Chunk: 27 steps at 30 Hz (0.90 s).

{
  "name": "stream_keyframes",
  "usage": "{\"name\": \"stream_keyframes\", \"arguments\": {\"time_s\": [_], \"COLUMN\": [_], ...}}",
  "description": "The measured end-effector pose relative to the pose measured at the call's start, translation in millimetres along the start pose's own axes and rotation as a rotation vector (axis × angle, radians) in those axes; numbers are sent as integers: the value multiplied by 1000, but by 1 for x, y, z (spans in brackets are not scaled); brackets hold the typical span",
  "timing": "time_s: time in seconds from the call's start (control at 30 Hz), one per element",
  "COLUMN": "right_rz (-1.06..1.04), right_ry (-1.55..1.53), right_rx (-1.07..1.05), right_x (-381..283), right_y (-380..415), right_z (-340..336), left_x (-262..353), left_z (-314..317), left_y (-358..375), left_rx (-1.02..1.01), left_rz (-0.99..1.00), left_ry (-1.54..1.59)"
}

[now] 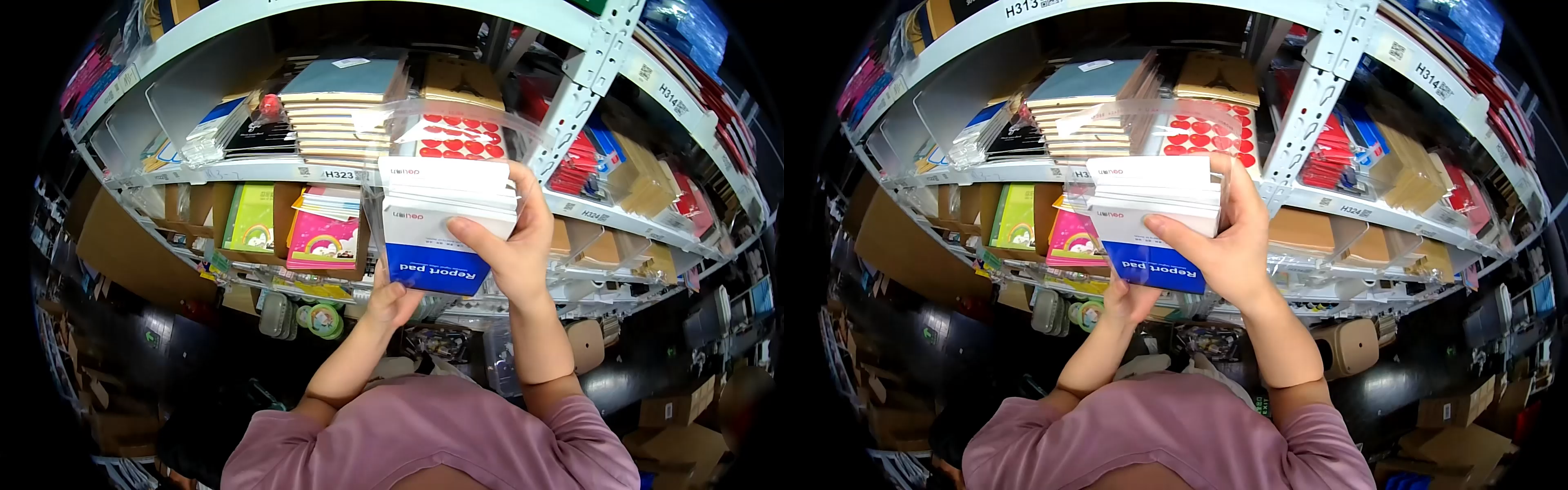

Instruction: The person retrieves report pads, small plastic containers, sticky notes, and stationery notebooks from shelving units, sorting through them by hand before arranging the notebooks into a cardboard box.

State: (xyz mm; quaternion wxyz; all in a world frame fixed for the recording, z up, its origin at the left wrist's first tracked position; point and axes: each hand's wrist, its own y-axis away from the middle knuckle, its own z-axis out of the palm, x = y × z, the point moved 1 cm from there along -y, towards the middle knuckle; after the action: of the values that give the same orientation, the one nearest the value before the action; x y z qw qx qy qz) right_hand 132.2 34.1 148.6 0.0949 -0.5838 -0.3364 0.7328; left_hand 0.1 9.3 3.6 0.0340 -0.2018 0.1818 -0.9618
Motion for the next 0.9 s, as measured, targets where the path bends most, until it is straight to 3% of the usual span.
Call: {"name": "stream_keyframes", "arguments": {"time_s": [0.1, 0.2, 0.3, 0.37, 0.43, 0.47, 0.53, 0.63, 0.77, 0.83, 0.87, 0.9], "right_rz": [-8, -32, -90, -98, -153, -132, -142, -72, -140, -85, -181, -178], "right_ry": [21, 45, 5, -91, -180, -180, -139, -82, -122, 175, 310, 309], "right_rx": [12, 23, 140, 205, 402, 373, 317, 252, 358, 353, 245, 238], "right_x": [-13, -14, -7, -8, -3, -3, 8, 8, 21, 23, 26, 28], "right_y": [7, 12, 15, 18, 21, 22, 20, 27, 35, 39, 35, 33], "right_z": [-16, -22, -25, -18, -12, -9, -15, -17, -16, -18, -22, -25], "left_x": [-2, 8, -13, -31, -48, -51, -51, -42, -46, -44, -44, -43], "left_z": [-3, 5, 2, 10, 18, 21, 30, 12, -2, 6, 8, 10], "left_y": [-4, -8, -3, 0, 3, 2, 2, 1, 1, 2, 3, 4], "left_rx": [-131, -144, -39, -71, -92, -95, 132, 116, 106, 142, 132, 121], "left_rz": [8, -48, 44, 12, 32, 28, 26, 51, 32, 26, -16, -58], "left_ry": [-69, -564, -354, 56, 53, 51, 34, -5, 65, 36, 65, 93]}}
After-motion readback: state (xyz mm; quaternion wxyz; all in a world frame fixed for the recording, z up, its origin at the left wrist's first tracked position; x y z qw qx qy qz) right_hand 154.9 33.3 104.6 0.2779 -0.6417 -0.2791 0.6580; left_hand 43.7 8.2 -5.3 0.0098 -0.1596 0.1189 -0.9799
